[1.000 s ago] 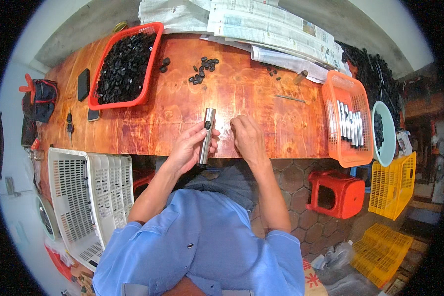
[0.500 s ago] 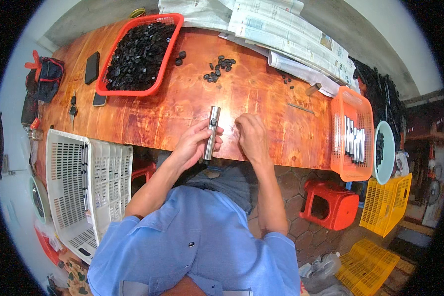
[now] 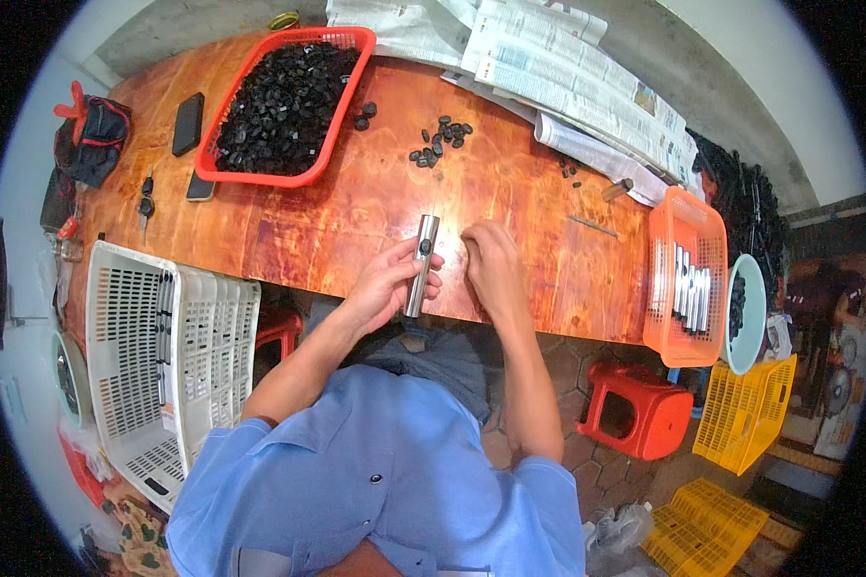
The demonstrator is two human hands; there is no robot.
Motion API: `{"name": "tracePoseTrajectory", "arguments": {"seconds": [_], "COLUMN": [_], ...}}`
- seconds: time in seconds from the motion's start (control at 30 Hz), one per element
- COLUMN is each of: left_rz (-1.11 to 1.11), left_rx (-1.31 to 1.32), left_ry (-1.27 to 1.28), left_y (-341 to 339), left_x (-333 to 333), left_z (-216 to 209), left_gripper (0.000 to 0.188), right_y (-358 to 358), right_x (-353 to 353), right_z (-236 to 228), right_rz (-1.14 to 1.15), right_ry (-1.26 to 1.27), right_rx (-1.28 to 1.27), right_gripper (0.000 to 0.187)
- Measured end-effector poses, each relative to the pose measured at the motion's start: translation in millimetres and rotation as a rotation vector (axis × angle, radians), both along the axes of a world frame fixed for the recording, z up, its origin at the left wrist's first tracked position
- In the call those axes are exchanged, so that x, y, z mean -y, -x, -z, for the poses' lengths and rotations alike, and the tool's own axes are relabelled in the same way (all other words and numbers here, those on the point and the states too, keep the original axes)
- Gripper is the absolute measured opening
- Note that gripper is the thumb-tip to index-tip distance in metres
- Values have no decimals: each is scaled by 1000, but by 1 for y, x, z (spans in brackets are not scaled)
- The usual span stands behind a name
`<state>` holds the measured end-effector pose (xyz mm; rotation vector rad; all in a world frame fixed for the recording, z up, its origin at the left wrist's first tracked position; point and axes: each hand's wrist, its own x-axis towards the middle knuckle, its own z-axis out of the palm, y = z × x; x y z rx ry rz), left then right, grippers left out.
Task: The person assembles lock cylinders by inserting small black components into a cylindrical metal body, then tapping the assembly on the table to seat the parts. Completed cylinders are placed into a white basket. The process is repeated with multiple components.
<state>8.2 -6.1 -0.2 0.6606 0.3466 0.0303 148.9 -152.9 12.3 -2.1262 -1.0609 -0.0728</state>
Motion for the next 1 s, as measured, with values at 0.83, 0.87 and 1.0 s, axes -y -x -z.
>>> {"name": "tracePoseTrajectory", "arguments": {"seconds": [0.83,0.87,1.0], "left_rz": [27,22,13], "left_rx": [88,95,103], "left_ry": [1,-4,2], "left_y": [1,1,1], "left_x": [-1,-1,-1], "left_z": [4,5,7], "left_gripper": [53,52,52], "right_y": [-73,-72,-73], "right_x": [-62,-59,-48], "right_z": [7,7,13], "right_rz": [24,22,-20], "right_ry": [122,141,262], "right_rx": [75,171,447], "right_gripper": [20,19,19]}}
